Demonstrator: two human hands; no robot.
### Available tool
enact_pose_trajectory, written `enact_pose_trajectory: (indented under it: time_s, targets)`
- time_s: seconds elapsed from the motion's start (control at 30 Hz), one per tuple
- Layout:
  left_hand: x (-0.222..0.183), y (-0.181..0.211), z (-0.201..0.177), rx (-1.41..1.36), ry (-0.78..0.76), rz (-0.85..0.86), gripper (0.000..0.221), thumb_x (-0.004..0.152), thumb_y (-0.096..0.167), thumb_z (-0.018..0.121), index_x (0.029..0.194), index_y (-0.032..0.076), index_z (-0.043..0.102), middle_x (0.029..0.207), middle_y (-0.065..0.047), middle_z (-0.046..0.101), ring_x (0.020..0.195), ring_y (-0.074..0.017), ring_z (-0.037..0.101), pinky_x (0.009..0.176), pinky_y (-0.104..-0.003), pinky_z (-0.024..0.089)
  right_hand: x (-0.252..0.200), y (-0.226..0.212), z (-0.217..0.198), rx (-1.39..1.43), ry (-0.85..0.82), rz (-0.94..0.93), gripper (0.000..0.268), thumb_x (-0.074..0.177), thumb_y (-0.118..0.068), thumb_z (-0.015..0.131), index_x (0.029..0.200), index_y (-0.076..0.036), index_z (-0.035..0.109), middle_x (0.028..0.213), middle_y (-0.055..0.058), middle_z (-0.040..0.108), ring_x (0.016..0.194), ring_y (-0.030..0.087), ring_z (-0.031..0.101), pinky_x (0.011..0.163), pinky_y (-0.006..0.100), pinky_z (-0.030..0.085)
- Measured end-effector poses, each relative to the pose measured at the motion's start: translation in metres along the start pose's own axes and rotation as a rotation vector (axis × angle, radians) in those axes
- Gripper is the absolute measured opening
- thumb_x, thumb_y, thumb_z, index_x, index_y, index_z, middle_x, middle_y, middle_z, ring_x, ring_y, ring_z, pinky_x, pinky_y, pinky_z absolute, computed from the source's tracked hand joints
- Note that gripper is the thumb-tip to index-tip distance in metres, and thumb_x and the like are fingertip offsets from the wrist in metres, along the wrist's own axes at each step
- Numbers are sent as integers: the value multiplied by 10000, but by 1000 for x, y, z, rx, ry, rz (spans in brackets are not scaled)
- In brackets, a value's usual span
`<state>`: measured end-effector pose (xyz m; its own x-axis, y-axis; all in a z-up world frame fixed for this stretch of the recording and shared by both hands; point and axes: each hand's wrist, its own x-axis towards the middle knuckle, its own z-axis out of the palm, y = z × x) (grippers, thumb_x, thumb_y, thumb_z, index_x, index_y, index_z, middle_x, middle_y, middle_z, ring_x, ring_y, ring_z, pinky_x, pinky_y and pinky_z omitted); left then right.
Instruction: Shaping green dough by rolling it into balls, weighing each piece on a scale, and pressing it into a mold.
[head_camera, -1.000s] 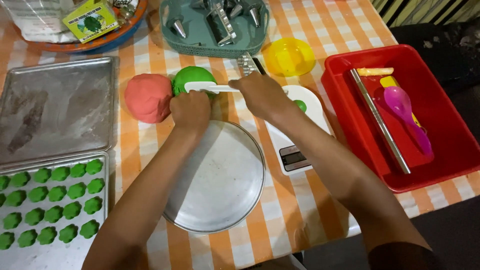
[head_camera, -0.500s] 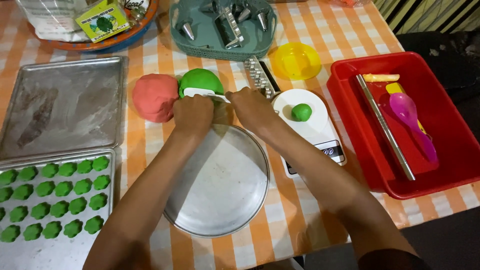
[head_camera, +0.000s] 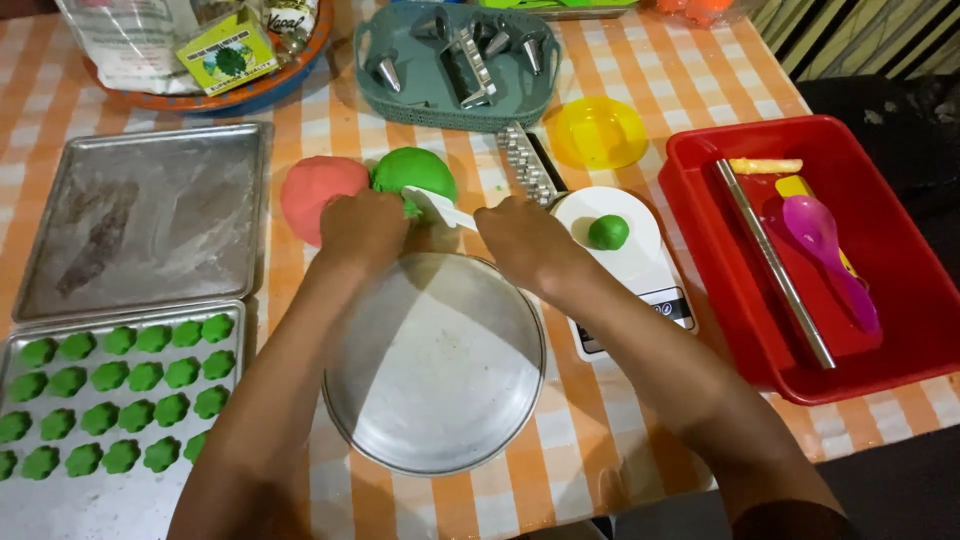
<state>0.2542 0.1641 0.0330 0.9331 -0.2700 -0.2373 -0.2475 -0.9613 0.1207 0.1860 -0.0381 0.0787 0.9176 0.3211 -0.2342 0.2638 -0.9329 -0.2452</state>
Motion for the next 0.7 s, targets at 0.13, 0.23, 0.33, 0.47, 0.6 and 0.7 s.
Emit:
enact_pose_trajectory:
  time_s: [0.13,0.23,0.33,0.47,0.6,0.7]
  targets:
    - [-37,8,-47,-157,-21,5,341,1006,194,531,1067,-36,775,1077,-262,765,1087,-540,698,915,-627,536,6,7,5,-20,-7,0,284,902,127,549,1105,50,731,865,309,707,777,479,747,597,489,634]
    - [-44,6,-61,-169,-29,-1,407,1013,306,521,1066,-7,776,1093,-260,757,1096,-558,689,921,-629,531,13,16,13,-11,16,8,255,906,118,556,1081,41,724,869,292,698,758,470,747,591,502,633]
    - [-60,11,-87,-132,3,55,365,1037,286,577,997,-32,753,970,-245,735,1014,-524,714,898,-605,548,6,10,-1,65,-12,41,279,936,81,531,1171,75,682,961,320,710,879,510,737,716,549,624]
    - [-59,10,-90,-253,87,102,277,1034,210,609,941,-17,737,818,-196,695,873,-455,739,827,-517,573,6,3,-24,191,157,181,310,971,28,496,1255,118,580,1034,326,696,991,512,716,821,588,588]
    - [-53,16,-80,-451,116,202,206,958,91,657,1014,-89,739,899,-316,727,940,-520,722,819,-574,552,37,31,11,183,230,201,324,961,-14,538,1265,79,595,1062,295,703,1008,478,722,864,561,584]
    - [-32,15,-55,-443,90,250,173,915,130,671,1041,27,729,906,-245,738,978,-485,725,836,-550,568,65,58,45,111,211,148,297,939,-51,563,1217,12,649,1081,240,725,1024,427,735,887,509,590]
